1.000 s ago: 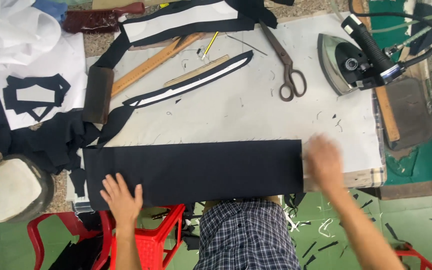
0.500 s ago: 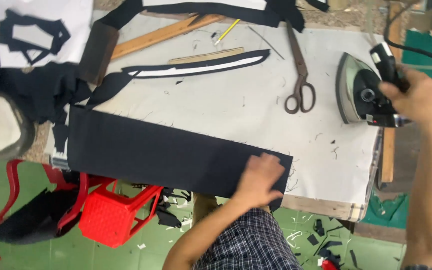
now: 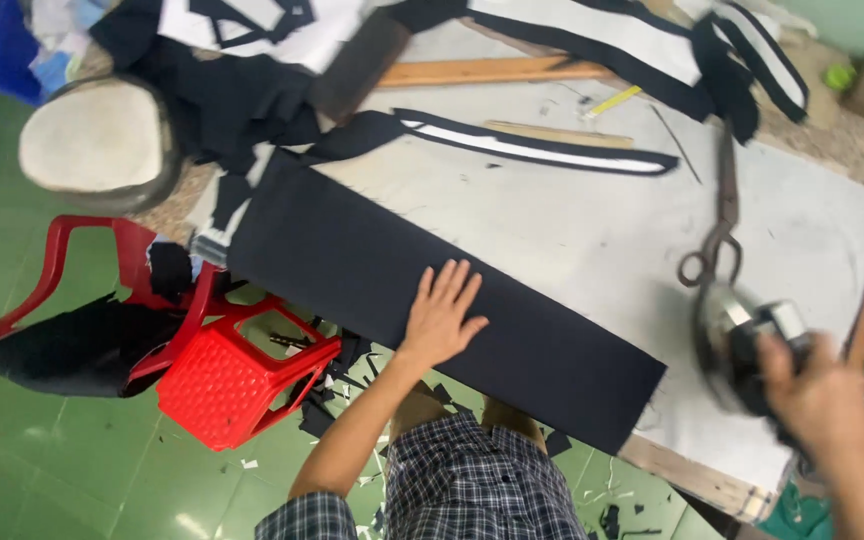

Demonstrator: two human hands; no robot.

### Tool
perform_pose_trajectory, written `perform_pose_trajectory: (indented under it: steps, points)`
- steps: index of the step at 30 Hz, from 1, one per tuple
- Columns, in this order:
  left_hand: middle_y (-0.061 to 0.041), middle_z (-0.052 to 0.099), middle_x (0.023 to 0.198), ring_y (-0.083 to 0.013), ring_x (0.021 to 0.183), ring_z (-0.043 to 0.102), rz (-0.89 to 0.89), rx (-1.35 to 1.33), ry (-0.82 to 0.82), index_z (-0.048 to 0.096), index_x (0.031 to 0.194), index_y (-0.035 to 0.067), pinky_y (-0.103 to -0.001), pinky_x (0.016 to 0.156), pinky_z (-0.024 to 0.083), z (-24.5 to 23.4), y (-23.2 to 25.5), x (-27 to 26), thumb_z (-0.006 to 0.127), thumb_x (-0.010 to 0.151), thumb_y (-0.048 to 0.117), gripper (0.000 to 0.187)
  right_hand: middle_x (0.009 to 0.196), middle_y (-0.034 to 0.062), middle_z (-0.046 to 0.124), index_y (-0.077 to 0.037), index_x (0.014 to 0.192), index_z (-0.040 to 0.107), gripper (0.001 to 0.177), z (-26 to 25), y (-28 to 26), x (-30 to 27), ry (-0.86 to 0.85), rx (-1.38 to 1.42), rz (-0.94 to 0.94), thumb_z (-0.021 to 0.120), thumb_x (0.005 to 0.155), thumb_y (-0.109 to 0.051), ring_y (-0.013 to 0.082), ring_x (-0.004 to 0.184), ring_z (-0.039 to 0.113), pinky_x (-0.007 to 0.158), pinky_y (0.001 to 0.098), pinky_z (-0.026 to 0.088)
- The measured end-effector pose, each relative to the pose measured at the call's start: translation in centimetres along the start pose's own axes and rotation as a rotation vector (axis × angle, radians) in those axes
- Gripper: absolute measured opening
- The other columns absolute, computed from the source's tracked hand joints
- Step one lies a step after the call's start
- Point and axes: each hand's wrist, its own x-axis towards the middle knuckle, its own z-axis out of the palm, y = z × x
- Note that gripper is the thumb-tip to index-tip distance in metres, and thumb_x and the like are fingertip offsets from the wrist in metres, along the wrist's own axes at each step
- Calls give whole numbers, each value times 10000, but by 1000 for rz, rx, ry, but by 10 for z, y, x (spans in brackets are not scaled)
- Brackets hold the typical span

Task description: The person irons a black fabric piece on a work table, using a steam iron and a small rectangular pressing block. They smooth the fabric, place a white paper template on it, and press the area with the iron while holding the block in place.

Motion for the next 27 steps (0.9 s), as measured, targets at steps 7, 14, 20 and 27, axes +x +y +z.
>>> perform_pose_trajectory:
  steps: [7, 14, 20, 27]
  points:
    - [-161, 465, 1582, -381, 1482, 394, -267, 45, 417, 545, 1499, 129, -593, 1186, 290, -20, -190, -40, 443, 1043, 550, 630, 951, 295, 760, -185, 1214, 578, 545, 37, -231, -52, -367, -47, -142, 503, 928, -643, 497, 976, 708, 854, 540, 533]
    - [-202, 519, 1527, -364, 1445, 448, -362, 43, 608, 496, 1508, 42, -589, 1185, 249, -4, -285, -79, 517, 1020, 461, 644, 954, 148, 781, -139, 1241, 602, 553, 0, -483, -79, -288, -53, -612, 482, 987, -615, 327, 931, 772, 805, 457, 606]
    - [-240, 341, 1637, -391, 1506, 344, -341, -102, 666, 237, 1609, -48, -570, 1245, 147, 7, -291, -79, 312, 1059, 521, 796, 969, 212, 703, -56, 1281, 605, 599, 32, -610, -31, -165, 187, -786, 495, 1016, -581, 413, 917, 735, 770, 509, 605]
    - [-303, 329, 1617, -448, 1482, 355, -309, -58, 644, 215, 1574, -125, -579, 1230, 188, 4, -293, -82, 202, 1045, 563, 868, 935, 240, 717, -40, 1122, 538, 607, 33, -623, -27, -249, 166, -685, 430, 1020, -629, 442, 960, 735, 837, 552, 584]
